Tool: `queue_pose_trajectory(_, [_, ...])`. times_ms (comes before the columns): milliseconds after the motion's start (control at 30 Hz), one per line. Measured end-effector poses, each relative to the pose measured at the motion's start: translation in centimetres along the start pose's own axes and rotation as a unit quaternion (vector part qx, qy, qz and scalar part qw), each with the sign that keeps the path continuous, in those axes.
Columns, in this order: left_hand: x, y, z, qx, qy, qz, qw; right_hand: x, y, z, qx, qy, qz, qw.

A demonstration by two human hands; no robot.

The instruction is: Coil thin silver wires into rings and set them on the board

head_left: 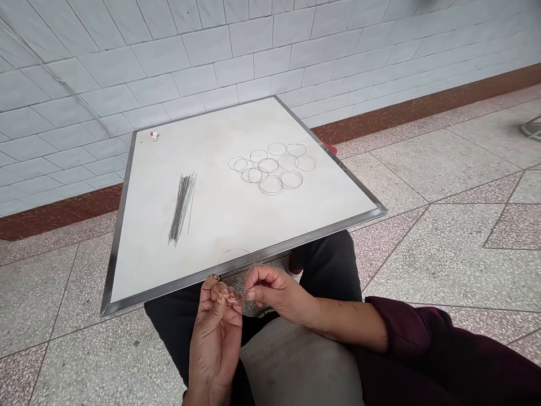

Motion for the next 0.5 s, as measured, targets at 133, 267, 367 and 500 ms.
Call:
queue_pose_trajectory(133, [-0.1,-0.2,0.0,0.017,-0.002,-0.001,1.0,0.0,-0.3,-0.4,0.007,-0.031,0.009,0.999])
queue_pose_trajectory(267, [-0.2,-0.4,-0.4,0.029,-0.008,0.032,0.999,0.0,0.0,-0.3,-0.006,-0.03,-0.014,0.999])
queue_pose_trajectory(367, [-0.1,-0.3,-0.7,0.021,-0.012,0.036,0.999,0.0,0.5,0.1,-0.017,-0.028,-0.046,0.998])
queue_pose_trajectory(500, [0.0,0.2,-0.8,0.004,-0.015,0.021,1.0,0.0,0.5,0.7,-0.021,-0.034,-0.042,0.998])
Point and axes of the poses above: each hand's wrist, its own x-axis away from the middle knuckle, its own y-axis out of the palm, z = x × y, the point moved 5 cm from there along -x, towards the middle knuckle, and after that the axes turned 15 degrees about -x, right-handed, at the moved point
